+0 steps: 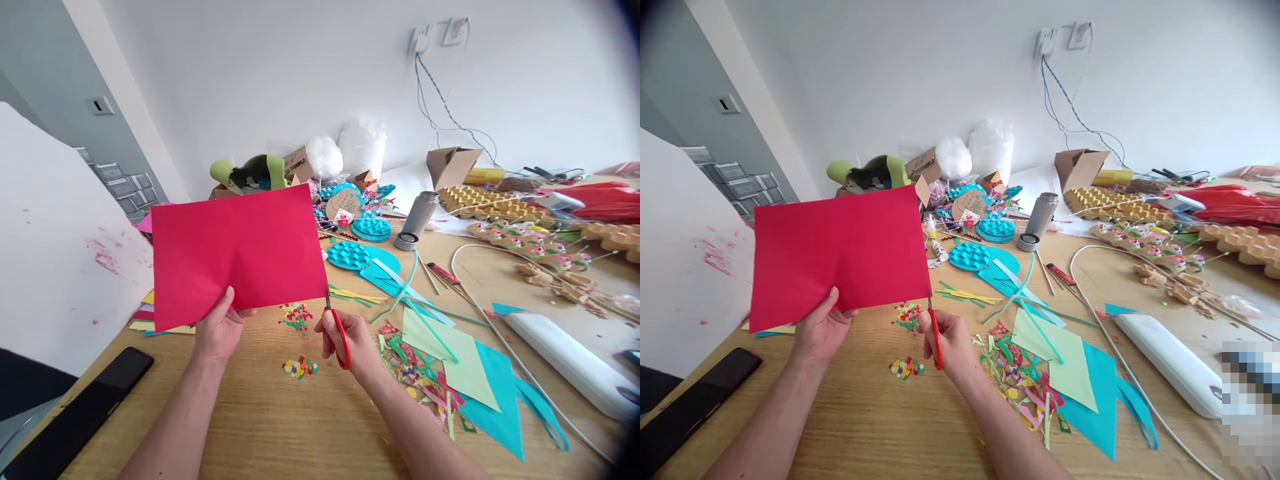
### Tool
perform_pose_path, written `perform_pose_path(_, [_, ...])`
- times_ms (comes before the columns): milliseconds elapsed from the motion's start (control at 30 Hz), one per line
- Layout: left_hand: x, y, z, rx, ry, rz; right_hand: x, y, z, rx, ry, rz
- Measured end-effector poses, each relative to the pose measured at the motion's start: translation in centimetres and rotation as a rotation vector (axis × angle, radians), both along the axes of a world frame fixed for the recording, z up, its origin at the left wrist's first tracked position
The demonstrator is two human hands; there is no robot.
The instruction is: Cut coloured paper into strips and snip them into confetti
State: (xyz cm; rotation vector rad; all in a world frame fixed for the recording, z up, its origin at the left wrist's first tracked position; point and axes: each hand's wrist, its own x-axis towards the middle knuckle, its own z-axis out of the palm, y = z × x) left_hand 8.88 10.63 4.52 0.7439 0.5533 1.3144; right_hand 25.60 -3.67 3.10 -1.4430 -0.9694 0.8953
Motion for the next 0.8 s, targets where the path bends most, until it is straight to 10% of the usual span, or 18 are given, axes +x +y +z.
perform_pose_path(800, [0.1, -0.19, 0.11, -0.008, -0.001, -0.008, -0.22, 0.02, -0.14, -0.013, 0.026, -0.083])
